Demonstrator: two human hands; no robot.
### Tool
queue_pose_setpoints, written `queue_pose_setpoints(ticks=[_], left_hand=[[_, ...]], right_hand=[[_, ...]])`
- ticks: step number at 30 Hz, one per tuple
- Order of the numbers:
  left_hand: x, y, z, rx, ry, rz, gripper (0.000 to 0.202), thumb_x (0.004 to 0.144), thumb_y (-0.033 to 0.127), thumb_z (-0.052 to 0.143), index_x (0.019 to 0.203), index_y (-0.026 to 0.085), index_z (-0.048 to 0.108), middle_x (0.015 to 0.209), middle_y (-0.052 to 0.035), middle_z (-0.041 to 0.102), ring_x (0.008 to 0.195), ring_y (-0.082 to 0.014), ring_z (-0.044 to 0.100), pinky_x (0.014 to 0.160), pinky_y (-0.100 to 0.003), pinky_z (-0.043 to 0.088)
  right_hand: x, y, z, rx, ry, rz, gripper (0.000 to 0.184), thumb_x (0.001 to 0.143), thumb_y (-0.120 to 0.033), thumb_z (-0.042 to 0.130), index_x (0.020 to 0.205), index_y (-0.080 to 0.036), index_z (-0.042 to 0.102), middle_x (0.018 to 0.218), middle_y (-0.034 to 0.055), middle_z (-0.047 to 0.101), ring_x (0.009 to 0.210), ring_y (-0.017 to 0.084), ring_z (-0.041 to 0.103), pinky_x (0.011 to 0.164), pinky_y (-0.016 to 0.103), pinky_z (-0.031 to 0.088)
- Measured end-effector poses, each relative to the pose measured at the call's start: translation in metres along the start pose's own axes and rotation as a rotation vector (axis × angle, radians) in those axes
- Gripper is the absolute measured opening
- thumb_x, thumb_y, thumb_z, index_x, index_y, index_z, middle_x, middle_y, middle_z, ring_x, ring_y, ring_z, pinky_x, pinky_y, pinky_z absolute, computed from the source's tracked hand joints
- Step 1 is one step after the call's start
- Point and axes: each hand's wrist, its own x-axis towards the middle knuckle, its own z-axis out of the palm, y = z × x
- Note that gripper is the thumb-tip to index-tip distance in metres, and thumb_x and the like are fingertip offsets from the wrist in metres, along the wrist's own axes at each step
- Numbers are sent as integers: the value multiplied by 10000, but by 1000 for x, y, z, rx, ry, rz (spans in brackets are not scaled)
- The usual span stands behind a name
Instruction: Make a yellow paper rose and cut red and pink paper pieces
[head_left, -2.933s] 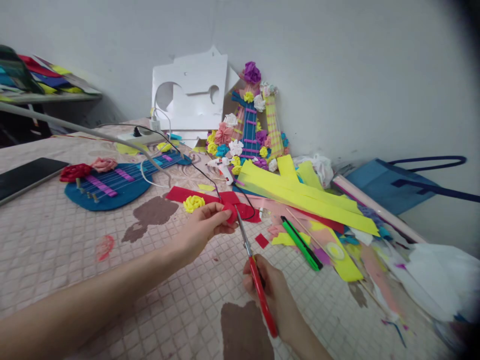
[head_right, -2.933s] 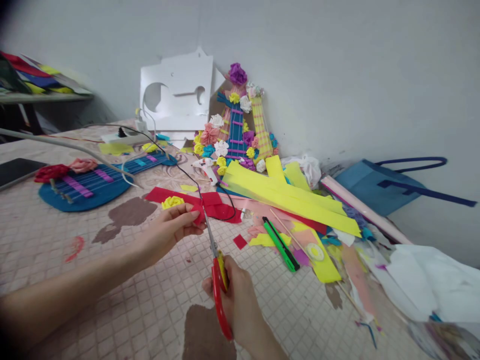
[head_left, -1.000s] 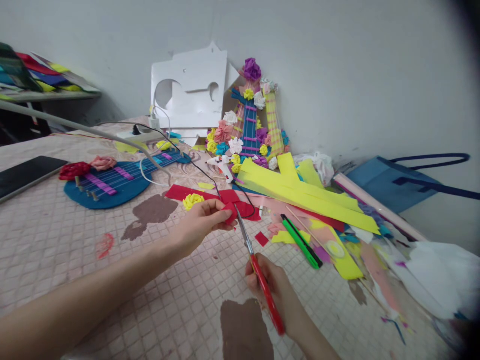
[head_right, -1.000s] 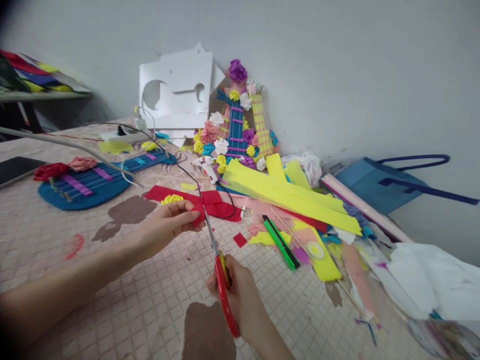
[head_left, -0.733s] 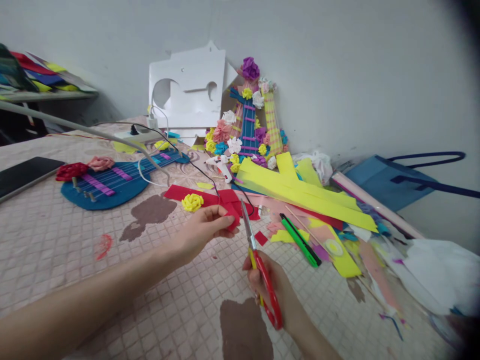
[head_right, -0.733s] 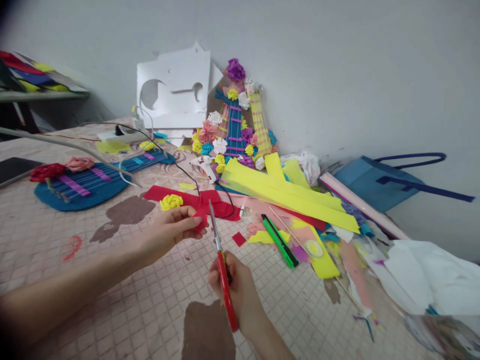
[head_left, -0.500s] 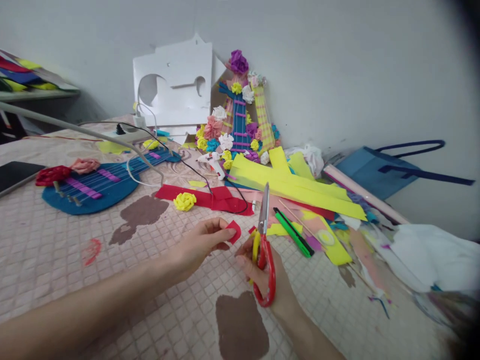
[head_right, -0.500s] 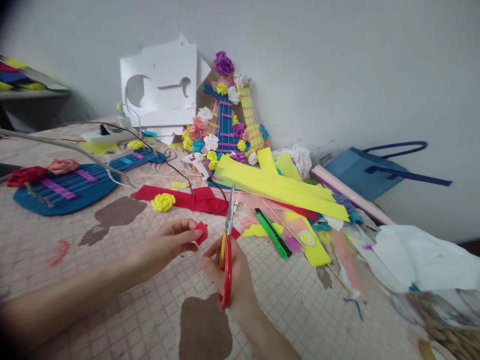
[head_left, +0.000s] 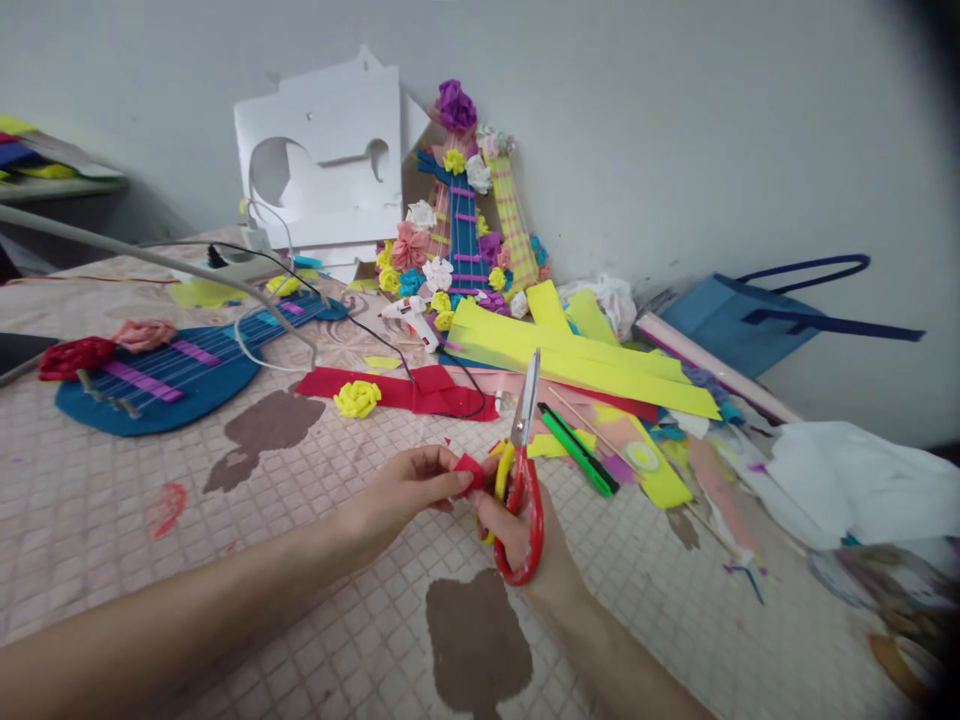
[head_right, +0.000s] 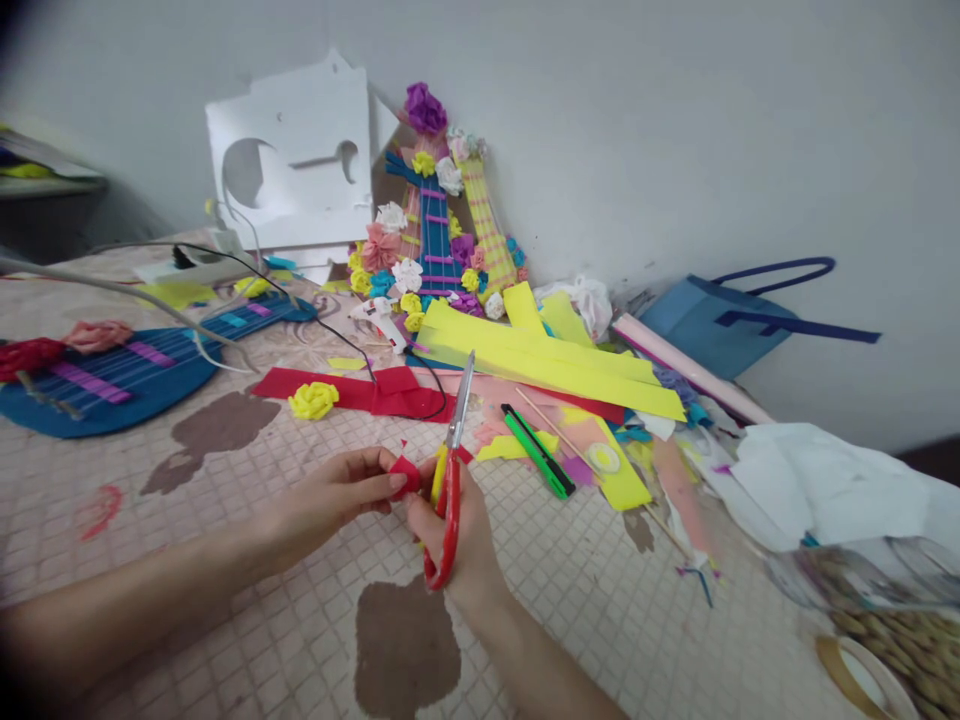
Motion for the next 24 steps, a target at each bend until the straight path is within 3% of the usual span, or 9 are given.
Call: queue_pose_setpoints(ticks=[4, 7, 12, 24], left_hand=[[4, 2, -5, 68, 8, 14, 239, 690, 299, 744, 719, 134, 575, 706, -13, 637, 658, -105, 550, 623, -233, 399], [5, 5, -6, -44, 50, 31, 235, 690, 292, 745, 729, 137, 573, 710, -1, 623, 663, -101, 563, 652, -239, 431], [4, 16, -8, -276, 135, 80, 246, 674, 244, 763, 715, 141, 543, 722, 3, 625, 673, -100, 594, 685, -243, 478], [5, 27, -11, -493, 259, 293, 204, 669, 195, 768, 692, 142, 572, 712, 0, 635, 680, -109, 619, 738, -263, 513]], right_hand=[[2, -2, -3, -45, -24, 16, 200, 750, -300, 631, 851, -203, 488, 660, -57, 498, 490, 80, 440, 429, 200, 384], [0, -5, -5, -55, -56, 27, 259, 770, -401, 619, 855, -203, 478, 667, -53, 477, 494, 81, 441, 435, 206, 391], [-7, -4, -8, -108, -189, 2, 359, 870, -557, 416, 893, -204, 476, 642, -53, 419, 512, 89, 400, 465, 213, 368], [-14, -13, 2, -321, -290, 24, 339, 857, -543, 414, 791, -210, 415, 591, -74, 350, 498, 88, 333, 463, 212, 287]])
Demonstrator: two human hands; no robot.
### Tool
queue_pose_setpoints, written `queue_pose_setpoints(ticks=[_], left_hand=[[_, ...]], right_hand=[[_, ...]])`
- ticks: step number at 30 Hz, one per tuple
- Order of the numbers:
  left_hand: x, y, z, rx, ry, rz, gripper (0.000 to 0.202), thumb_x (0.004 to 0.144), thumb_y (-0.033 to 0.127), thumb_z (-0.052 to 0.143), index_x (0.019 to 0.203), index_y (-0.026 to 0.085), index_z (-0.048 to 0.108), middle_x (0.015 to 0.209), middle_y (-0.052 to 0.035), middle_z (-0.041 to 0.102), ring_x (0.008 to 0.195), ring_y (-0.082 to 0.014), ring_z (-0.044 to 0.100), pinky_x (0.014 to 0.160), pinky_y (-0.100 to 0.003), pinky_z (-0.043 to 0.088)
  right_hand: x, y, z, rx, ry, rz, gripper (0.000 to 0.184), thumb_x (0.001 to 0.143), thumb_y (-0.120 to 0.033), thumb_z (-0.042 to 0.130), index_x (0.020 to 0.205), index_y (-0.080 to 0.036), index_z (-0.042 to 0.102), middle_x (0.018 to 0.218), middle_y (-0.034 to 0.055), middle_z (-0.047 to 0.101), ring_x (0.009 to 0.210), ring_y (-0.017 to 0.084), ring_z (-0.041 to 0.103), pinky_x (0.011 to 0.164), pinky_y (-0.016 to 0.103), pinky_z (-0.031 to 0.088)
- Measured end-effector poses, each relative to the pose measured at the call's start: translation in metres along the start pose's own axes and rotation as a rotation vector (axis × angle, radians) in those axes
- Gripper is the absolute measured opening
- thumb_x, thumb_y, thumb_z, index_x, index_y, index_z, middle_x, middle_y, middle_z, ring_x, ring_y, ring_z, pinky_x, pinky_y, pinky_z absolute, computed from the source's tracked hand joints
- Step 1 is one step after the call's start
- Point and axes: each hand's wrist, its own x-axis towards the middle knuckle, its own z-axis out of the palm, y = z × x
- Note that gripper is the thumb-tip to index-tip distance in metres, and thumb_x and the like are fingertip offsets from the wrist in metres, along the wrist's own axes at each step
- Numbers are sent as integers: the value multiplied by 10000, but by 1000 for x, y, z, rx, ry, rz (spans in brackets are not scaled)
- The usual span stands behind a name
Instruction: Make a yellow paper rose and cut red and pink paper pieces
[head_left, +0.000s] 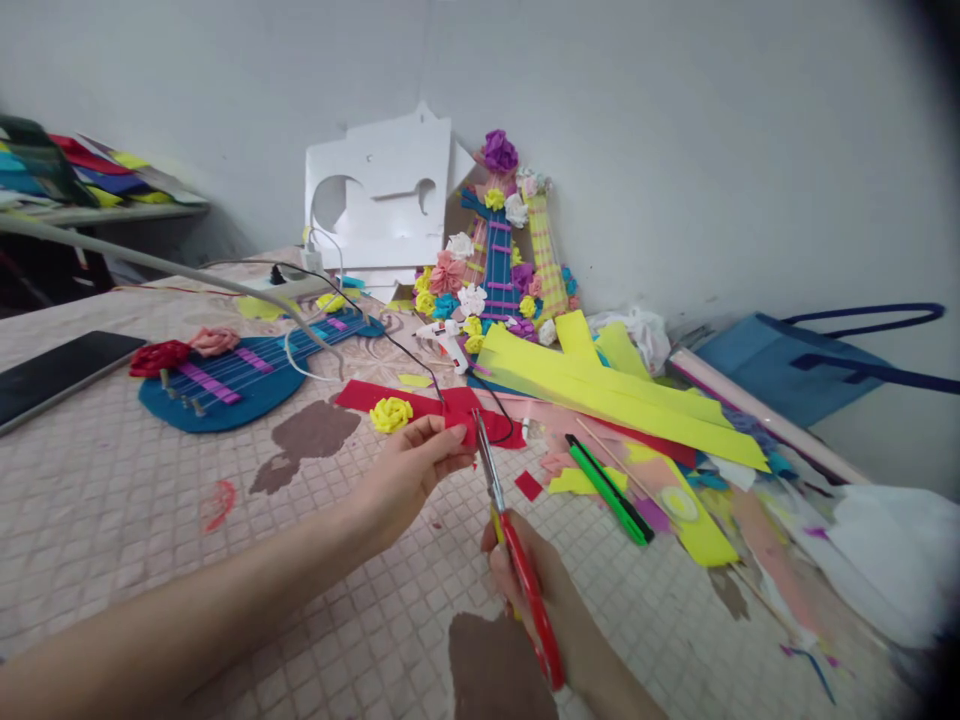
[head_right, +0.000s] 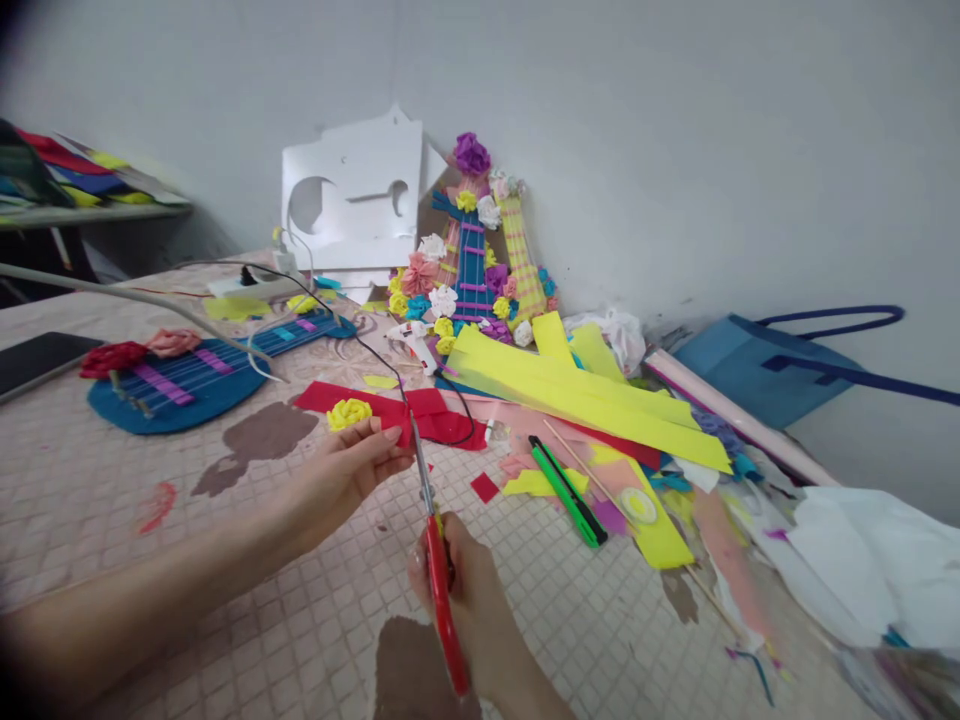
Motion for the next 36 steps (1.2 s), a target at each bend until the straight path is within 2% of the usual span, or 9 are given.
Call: queue_pose_setpoints(ticks=[6, 16, 20, 27, 36], left_hand=[[-1, -1, 1, -33, 14, 3, 212, 669, 194, 767, 691, 146, 561, 720, 3, 632, 671, -109, 617, 722, -255, 508], [-2, -2, 5, -91, 52, -10, 226, 657, 180, 771, 702, 147, 552, 731, 7, 642, 658, -103, 613, 696, -238, 503], [-2, -2, 5, -97, 57, -10, 212, 668, 175, 762, 709, 145, 557, 734, 9, 642, 668, -101, 616, 709, -239, 498], [-2, -4, 3, -100, 56, -9, 181, 686, 168, 750, 725, 141, 575, 745, 9, 645, 680, -92, 613, 725, -236, 487], [-1, -3, 4, -99, 63, -11, 209, 680, 178, 754, 705, 146, 550, 746, 12, 640, 681, -95, 613, 729, -240, 482]], right_hand=[[2, 0, 2, -65, 24, -15, 294, 871, -484, 401, 777, -206, 416, 582, -71, 359, 502, 91, 351, 476, 214, 303], [6, -7, 5, 58, 34, 46, 260, 816, -445, 479, 722, -218, 394, 623, -60, 388, 518, 89, 363, 492, 207, 375], [8, -6, 6, 85, 55, 50, 261, 795, -426, 484, 674, -224, 371, 592, -62, 372, 496, 91, 346, 477, 213, 367], [7, 5, 5, 22, 26, -6, 286, 835, -464, 459, 704, -222, 378, 586, -59, 360, 495, 91, 356, 447, 204, 335], [8, -1, 7, -55, 86, 12, 278, 798, -448, 457, 676, -214, 368, 586, -56, 357, 515, 93, 338, 460, 214, 329]])
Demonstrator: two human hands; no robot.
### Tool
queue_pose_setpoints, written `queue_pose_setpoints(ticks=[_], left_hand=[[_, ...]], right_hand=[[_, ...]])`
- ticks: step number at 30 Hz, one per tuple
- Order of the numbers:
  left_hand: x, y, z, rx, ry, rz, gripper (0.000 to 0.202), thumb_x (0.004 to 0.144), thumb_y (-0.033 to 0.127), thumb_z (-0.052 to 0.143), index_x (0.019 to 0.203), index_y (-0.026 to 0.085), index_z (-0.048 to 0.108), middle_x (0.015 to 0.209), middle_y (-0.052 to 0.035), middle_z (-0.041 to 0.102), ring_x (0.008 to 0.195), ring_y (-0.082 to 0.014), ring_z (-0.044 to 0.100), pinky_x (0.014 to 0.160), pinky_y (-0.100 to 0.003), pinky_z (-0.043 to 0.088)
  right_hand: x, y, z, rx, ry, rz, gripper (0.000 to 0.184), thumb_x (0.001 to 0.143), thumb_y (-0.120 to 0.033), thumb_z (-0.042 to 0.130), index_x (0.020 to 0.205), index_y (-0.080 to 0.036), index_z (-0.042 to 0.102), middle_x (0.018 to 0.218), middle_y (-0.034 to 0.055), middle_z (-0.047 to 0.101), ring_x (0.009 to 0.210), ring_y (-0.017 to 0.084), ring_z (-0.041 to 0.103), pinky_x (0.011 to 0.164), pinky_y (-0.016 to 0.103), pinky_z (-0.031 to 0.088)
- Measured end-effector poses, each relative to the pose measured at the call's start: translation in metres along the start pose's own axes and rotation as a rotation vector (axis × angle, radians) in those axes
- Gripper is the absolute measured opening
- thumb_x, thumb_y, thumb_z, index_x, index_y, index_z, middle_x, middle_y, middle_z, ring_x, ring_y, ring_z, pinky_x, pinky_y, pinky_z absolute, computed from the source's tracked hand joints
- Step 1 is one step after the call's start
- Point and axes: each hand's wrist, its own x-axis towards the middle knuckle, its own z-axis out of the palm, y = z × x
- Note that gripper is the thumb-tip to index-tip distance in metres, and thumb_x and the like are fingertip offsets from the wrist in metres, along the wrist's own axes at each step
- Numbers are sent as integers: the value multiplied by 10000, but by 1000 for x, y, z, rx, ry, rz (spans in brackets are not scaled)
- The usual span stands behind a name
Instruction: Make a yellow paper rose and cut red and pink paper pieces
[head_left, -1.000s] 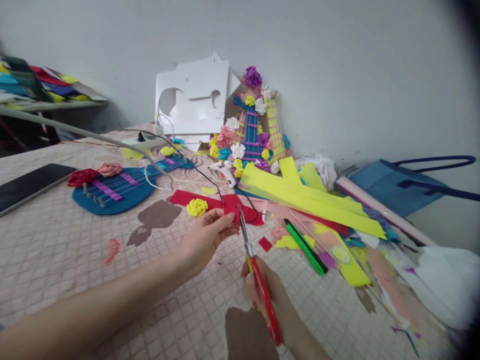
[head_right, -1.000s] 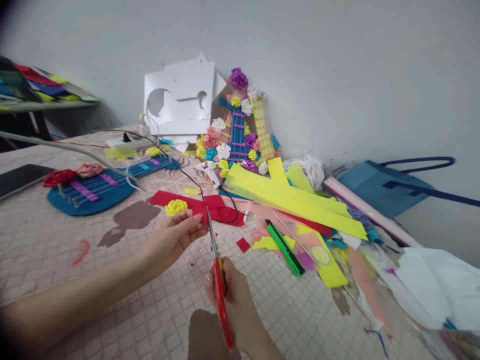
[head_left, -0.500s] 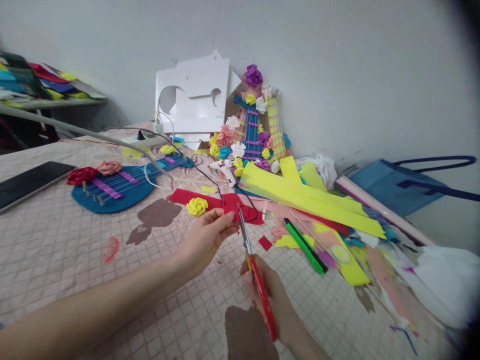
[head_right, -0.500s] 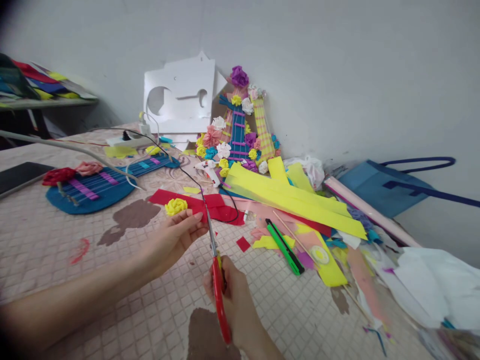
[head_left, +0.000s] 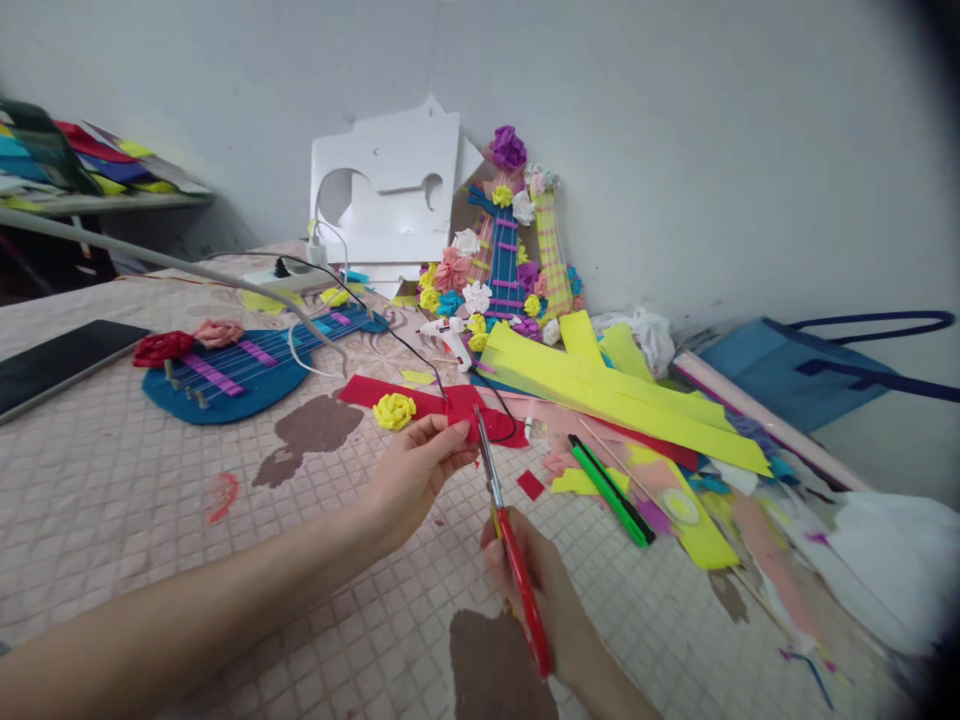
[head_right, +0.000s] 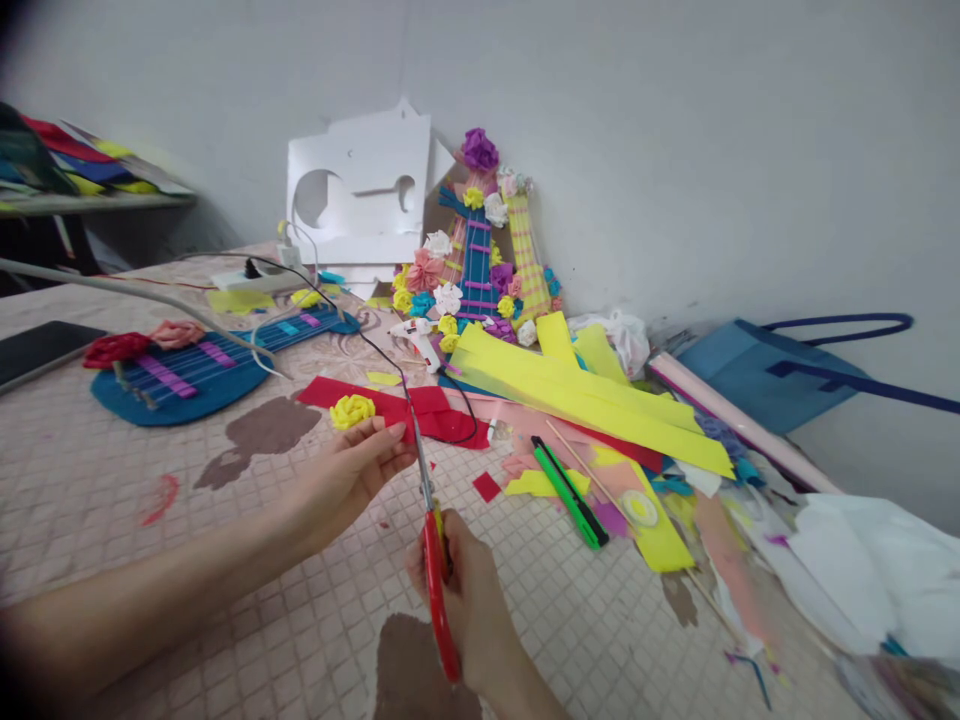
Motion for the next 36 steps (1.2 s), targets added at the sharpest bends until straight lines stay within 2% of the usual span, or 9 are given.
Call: queue_pose_setpoints(ticks=[5, 11, 15, 20, 25, 36], left_hand=[[-1, 0, 0, 1, -4, 2, 215, 678, 175, 755, 709, 148, 544, 736, 13, 638, 680, -100, 613, 732, -245, 481], [-1, 0, 1, 9, -8, 3, 208, 685, 172, 744, 703, 151, 538, 742, 7, 640, 692, -107, 614, 740, -257, 480], [-1, -1, 1, 8, -8, 8, 206, 681, 172, 744, 708, 151, 541, 735, 8, 638, 679, -103, 612, 731, -256, 481], [-1, -1, 1, 0, 1, 6, 214, 674, 165, 749, 710, 151, 539, 735, 10, 634, 677, -101, 609, 721, -249, 480], [-1, -1, 0, 2, -3, 5, 205, 683, 159, 744, 703, 150, 541, 732, 11, 634, 679, -96, 604, 729, -247, 477], [0, -1, 0, -2, -2, 8, 193, 683, 164, 745, 707, 149, 553, 720, 14, 634, 670, -95, 605, 734, -250, 474]], right_hand=[[1, 0, 0, -10, 28, -27, 296, 786, -450, 483, 650, -213, 369, 580, -53, 369, 522, 95, 358, 470, 214, 334], [-1, -4, -1, 82, -15, -14, 243, 791, -408, 500, 678, -224, 388, 596, -54, 387, 515, 96, 355, 475, 219, 375], [-3, -7, -2, 130, -21, 26, 231, 810, -417, 474, 694, -227, 412, 577, -59, 384, 484, 94, 336, 444, 221, 351], [-2, -2, -2, 80, -10, 4, 250, 808, -430, 474, 682, -223, 415, 570, -60, 376, 492, 96, 346, 455, 223, 346], [1, 2, -2, 45, 14, -56, 254, 802, -426, 510, 674, -220, 435, 617, -35, 439, 560, 116, 414, 514, 232, 394], [2, -3, 1, 39, 43, -3, 260, 761, -412, 530, 631, -222, 409, 587, -38, 415, 539, 115, 397, 491, 231, 398]])
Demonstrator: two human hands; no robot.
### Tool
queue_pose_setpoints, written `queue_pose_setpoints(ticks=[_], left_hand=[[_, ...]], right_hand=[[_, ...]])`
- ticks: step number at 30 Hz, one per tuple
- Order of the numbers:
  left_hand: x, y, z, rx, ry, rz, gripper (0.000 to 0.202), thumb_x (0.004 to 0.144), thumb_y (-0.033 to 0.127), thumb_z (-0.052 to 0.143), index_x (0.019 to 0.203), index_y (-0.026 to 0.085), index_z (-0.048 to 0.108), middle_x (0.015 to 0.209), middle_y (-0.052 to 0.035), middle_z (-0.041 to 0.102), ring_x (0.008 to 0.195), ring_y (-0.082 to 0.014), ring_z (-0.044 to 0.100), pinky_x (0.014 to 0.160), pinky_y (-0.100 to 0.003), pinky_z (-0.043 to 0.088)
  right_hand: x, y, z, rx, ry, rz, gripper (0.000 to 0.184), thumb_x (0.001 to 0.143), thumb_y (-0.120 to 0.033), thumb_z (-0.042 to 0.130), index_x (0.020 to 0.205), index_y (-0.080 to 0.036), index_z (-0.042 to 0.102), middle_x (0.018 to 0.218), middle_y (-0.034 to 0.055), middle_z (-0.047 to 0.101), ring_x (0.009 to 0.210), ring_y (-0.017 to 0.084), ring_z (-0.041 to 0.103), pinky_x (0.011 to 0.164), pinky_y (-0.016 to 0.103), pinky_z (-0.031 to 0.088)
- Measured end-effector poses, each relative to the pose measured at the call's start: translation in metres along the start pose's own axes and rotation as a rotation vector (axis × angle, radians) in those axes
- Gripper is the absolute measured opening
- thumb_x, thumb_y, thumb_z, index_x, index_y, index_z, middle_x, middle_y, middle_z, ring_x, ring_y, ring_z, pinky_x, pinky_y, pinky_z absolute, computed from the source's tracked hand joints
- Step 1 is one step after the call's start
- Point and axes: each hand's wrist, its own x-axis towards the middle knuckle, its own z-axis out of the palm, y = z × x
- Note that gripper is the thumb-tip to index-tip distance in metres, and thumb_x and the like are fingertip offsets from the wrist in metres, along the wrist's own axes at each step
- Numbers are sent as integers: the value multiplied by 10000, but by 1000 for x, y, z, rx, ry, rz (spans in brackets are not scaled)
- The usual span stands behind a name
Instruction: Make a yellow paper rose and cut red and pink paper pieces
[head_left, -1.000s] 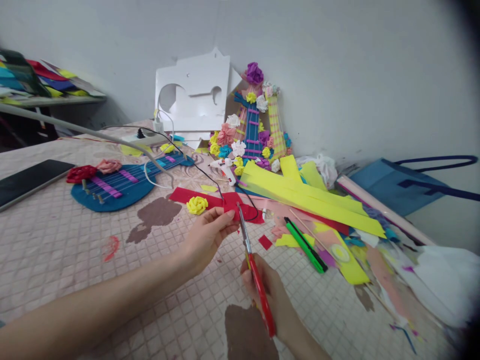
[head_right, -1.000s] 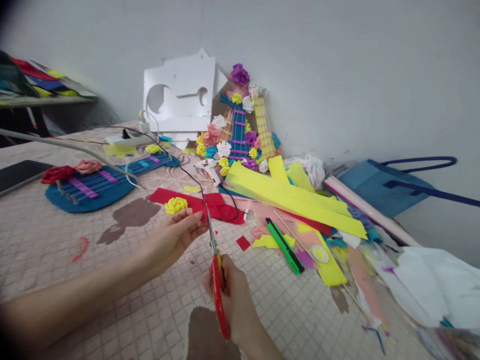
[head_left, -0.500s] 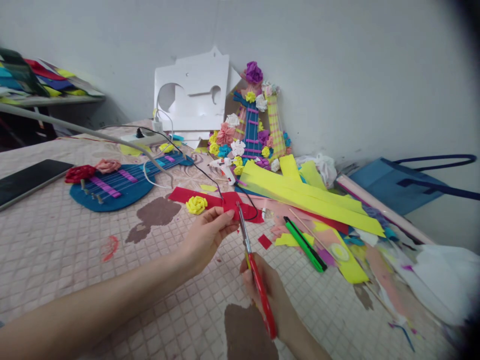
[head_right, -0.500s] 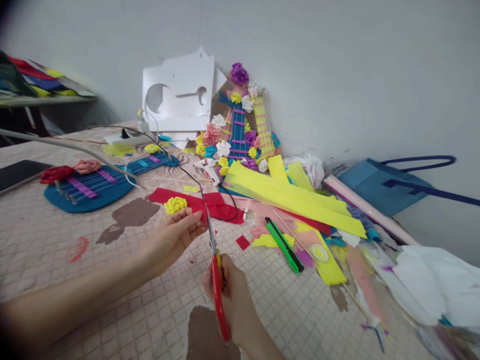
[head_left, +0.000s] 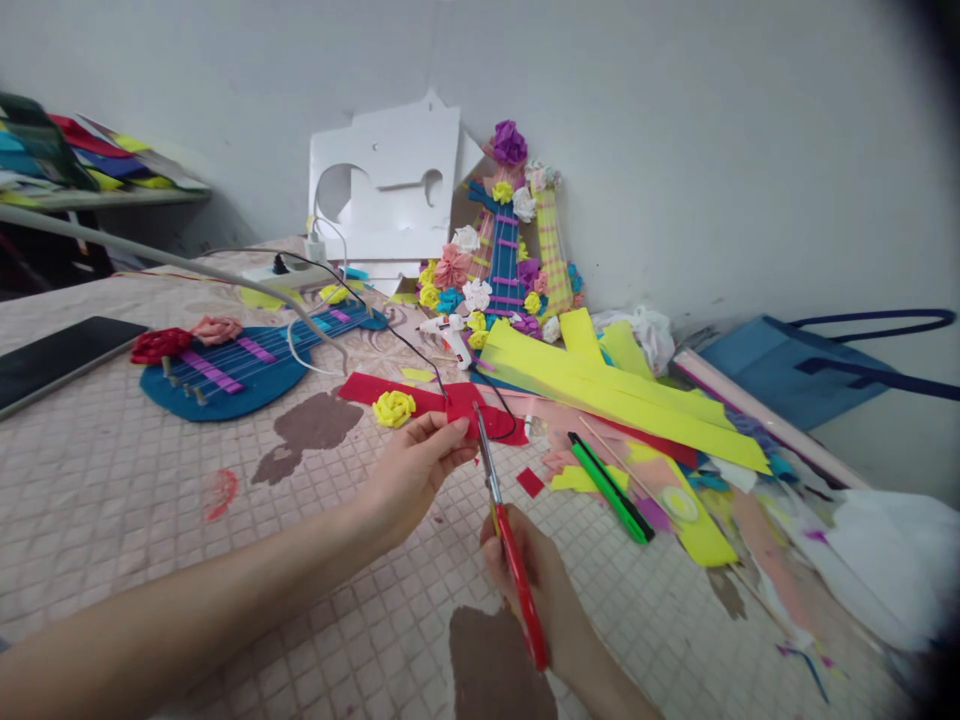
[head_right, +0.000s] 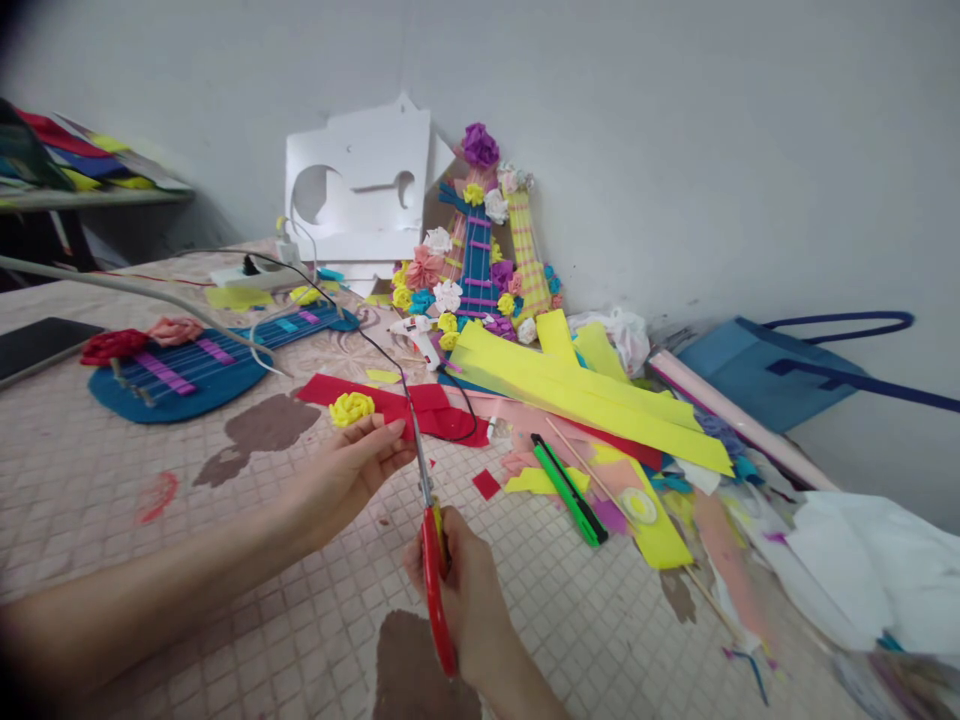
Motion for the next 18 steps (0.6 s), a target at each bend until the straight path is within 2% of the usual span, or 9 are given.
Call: queue_pose_setpoints(ticks=[7, 12, 18], left_hand=[[0, 1, 0, 3, -8, 4, 207, 679, 174, 751, 696, 149, 546, 739, 7, 633, 677, -100, 602, 735, -254, 474], [-5, -6, -2, 73, -32, -51, 216, 660, 200, 768, 672, 150, 558, 708, 11, 609, 693, -105, 581, 758, -275, 462], [-13, -22, -6, 328, -63, -163, 234, 666, 272, 760, 683, 159, 556, 735, 16, 596, 718, -107, 540, 708, -258, 405]], right_hand=[[1, -3, 1, 62, -1, 21, 287, 744, -445, 522, 612, -223, 395, 591, -34, 424, 545, 118, 420, 510, 240, 418], [0, 2, -4, 110, 77, 33, 307, 760, -506, 542, 718, -210, 468, 621, -35, 438, 512, 108, 413, 444, 225, 368], [4, 13, -12, 361, 202, -7, 268, 745, -387, 672, 836, -212, 491, 749, -30, 544, 555, 90, 467, 478, 209, 391]])
